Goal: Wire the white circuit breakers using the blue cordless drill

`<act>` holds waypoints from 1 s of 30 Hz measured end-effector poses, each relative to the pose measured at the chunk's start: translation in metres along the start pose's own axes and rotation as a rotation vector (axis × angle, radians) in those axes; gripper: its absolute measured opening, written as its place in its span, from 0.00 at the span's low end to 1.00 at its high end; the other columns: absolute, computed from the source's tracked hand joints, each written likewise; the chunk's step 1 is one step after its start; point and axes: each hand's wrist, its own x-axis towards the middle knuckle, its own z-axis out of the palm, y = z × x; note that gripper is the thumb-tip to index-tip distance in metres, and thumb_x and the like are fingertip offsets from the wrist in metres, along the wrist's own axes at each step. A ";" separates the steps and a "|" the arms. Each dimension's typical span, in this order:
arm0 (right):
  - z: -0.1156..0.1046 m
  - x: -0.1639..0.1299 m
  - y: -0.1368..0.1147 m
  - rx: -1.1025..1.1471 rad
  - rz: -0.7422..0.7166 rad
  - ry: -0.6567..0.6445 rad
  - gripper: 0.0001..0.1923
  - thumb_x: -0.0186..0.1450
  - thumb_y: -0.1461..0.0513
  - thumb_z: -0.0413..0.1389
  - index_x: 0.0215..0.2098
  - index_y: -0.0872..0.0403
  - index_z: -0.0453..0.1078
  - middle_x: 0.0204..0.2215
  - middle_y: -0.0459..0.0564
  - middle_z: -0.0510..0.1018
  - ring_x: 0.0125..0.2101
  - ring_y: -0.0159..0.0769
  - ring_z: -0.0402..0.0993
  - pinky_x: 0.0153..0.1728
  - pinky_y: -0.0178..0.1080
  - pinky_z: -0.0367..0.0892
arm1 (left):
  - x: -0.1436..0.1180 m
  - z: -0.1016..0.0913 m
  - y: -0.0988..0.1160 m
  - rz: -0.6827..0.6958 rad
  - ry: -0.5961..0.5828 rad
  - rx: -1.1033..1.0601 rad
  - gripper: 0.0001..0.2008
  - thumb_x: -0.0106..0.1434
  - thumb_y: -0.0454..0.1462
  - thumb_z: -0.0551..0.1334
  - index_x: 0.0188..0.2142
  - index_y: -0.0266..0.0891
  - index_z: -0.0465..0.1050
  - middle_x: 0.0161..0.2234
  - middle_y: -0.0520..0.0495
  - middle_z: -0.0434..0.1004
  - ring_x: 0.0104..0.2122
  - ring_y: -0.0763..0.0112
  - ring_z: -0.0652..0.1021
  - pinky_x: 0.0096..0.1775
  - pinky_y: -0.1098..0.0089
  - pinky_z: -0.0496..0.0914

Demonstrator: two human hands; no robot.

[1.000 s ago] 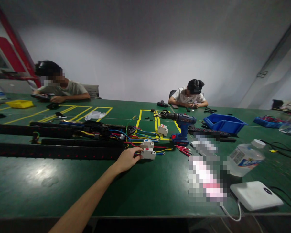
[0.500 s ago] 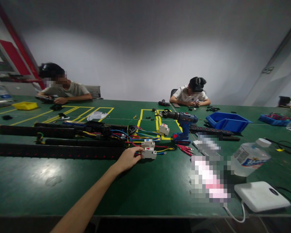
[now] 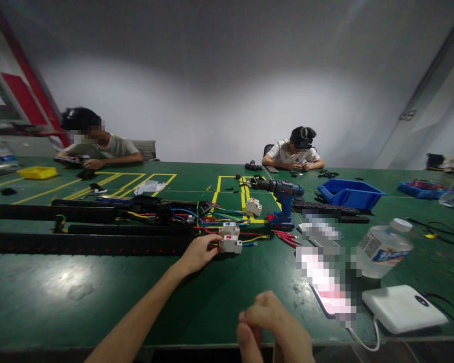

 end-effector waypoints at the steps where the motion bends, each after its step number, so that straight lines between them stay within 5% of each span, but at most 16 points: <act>1: 0.000 0.007 0.002 -0.011 0.008 -0.023 0.08 0.63 0.68 0.56 0.37 0.48 0.69 0.21 0.42 0.70 0.23 0.33 0.69 0.26 0.36 0.65 | 0.000 0.000 0.000 0.005 0.006 -0.007 0.16 0.63 0.38 0.63 0.50 0.46 0.78 0.51 0.49 0.80 0.50 0.60 0.79 0.53 0.65 0.71; 5: -0.006 0.033 0.014 -0.048 0.119 -0.111 0.03 0.67 0.65 0.55 0.36 0.50 0.70 0.27 0.44 0.72 0.29 0.33 0.71 0.31 0.36 0.65 | -0.001 0.003 -0.002 0.015 0.034 -0.032 0.16 0.63 0.38 0.63 0.51 0.46 0.78 0.50 0.49 0.81 0.49 0.61 0.80 0.53 0.65 0.71; 12: -0.007 0.069 0.058 -0.087 0.264 -0.080 0.04 0.68 0.60 0.56 0.38 0.50 0.72 0.35 0.47 0.75 0.38 0.36 0.71 0.38 0.37 0.65 | 0.000 0.005 -0.004 0.023 0.033 -0.072 0.15 0.62 0.37 0.64 0.49 0.45 0.78 0.49 0.48 0.81 0.48 0.61 0.80 0.52 0.65 0.72; 20: 0.007 0.102 0.134 0.005 0.301 0.357 0.08 0.64 0.59 0.56 0.41 0.52 0.70 0.35 0.46 0.74 0.34 0.36 0.71 0.39 0.39 0.67 | 0.000 0.004 -0.003 0.020 0.037 -0.078 0.15 0.62 0.37 0.63 0.48 0.45 0.78 0.49 0.49 0.81 0.48 0.61 0.80 0.51 0.66 0.72; 25: 0.019 0.125 0.186 -0.237 0.292 0.517 0.20 0.60 0.58 0.55 0.50 0.55 0.67 0.49 0.56 0.70 0.51 0.45 0.66 0.52 0.48 0.64 | 0.001 0.005 -0.005 0.030 0.050 -0.073 0.15 0.62 0.39 0.64 0.49 0.45 0.78 0.49 0.50 0.81 0.48 0.61 0.79 0.51 0.66 0.72; 30: 0.026 0.134 0.231 -0.449 0.368 0.628 0.33 0.58 0.58 0.55 0.61 0.57 0.59 0.60 0.63 0.62 0.64 0.54 0.54 0.64 0.59 0.49 | 0.002 0.007 -0.009 0.038 0.061 -0.081 0.16 0.62 0.38 0.65 0.49 0.46 0.78 0.49 0.50 0.81 0.48 0.61 0.79 0.50 0.66 0.72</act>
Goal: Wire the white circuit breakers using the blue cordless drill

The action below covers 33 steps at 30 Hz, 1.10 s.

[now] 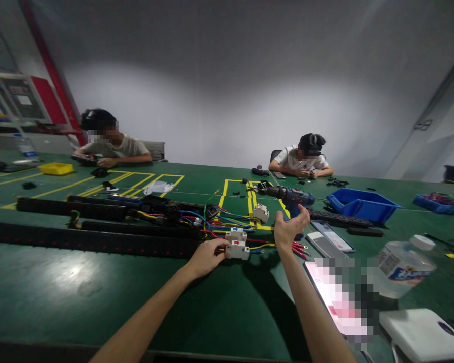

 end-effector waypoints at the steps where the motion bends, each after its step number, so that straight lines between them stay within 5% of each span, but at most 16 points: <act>1: 0.005 0.002 0.005 -0.029 0.034 0.003 0.36 0.58 0.57 0.55 0.64 0.56 0.55 0.63 0.64 0.58 0.66 0.55 0.50 0.64 0.61 0.48 | 0.000 0.000 0.000 0.001 -0.001 -0.001 0.16 0.62 0.38 0.65 0.50 0.46 0.78 0.49 0.50 0.81 0.48 0.61 0.79 0.50 0.66 0.72; 5: 0.021 0.016 0.019 -0.118 0.143 0.020 0.50 0.56 0.56 0.59 0.71 0.54 0.42 0.69 0.66 0.46 0.69 0.59 0.43 0.64 0.64 0.45 | -0.001 -0.002 0.002 -0.002 -0.004 0.017 0.17 0.62 0.36 0.64 0.50 0.47 0.78 0.49 0.50 0.81 0.48 0.62 0.79 0.50 0.66 0.72; 9: 0.036 0.032 0.022 -0.142 0.245 0.039 0.58 0.53 0.57 0.63 0.72 0.54 0.34 0.69 0.68 0.46 0.69 0.61 0.43 0.63 0.67 0.46 | -0.002 -0.003 0.005 0.000 -0.006 0.043 0.17 0.62 0.36 0.64 0.51 0.46 0.77 0.49 0.51 0.81 0.48 0.62 0.79 0.50 0.66 0.71; 21: 0.057 0.037 0.022 -0.171 0.341 0.101 0.64 0.52 0.59 0.65 0.73 0.52 0.26 0.68 0.70 0.49 0.68 0.60 0.48 0.62 0.66 0.50 | -0.002 -0.003 0.006 -0.015 -0.007 0.058 0.16 0.63 0.36 0.64 0.50 0.47 0.77 0.50 0.51 0.81 0.48 0.62 0.79 0.49 0.66 0.72; 33: 0.067 0.048 0.037 -0.153 0.517 0.117 0.46 0.52 0.57 0.65 0.65 0.56 0.53 0.66 0.68 0.52 0.66 0.60 0.52 0.65 0.63 0.45 | -0.002 -0.003 0.004 -0.039 -0.026 0.085 0.16 0.63 0.38 0.63 0.51 0.48 0.76 0.49 0.51 0.81 0.42 0.63 0.80 0.44 0.67 0.72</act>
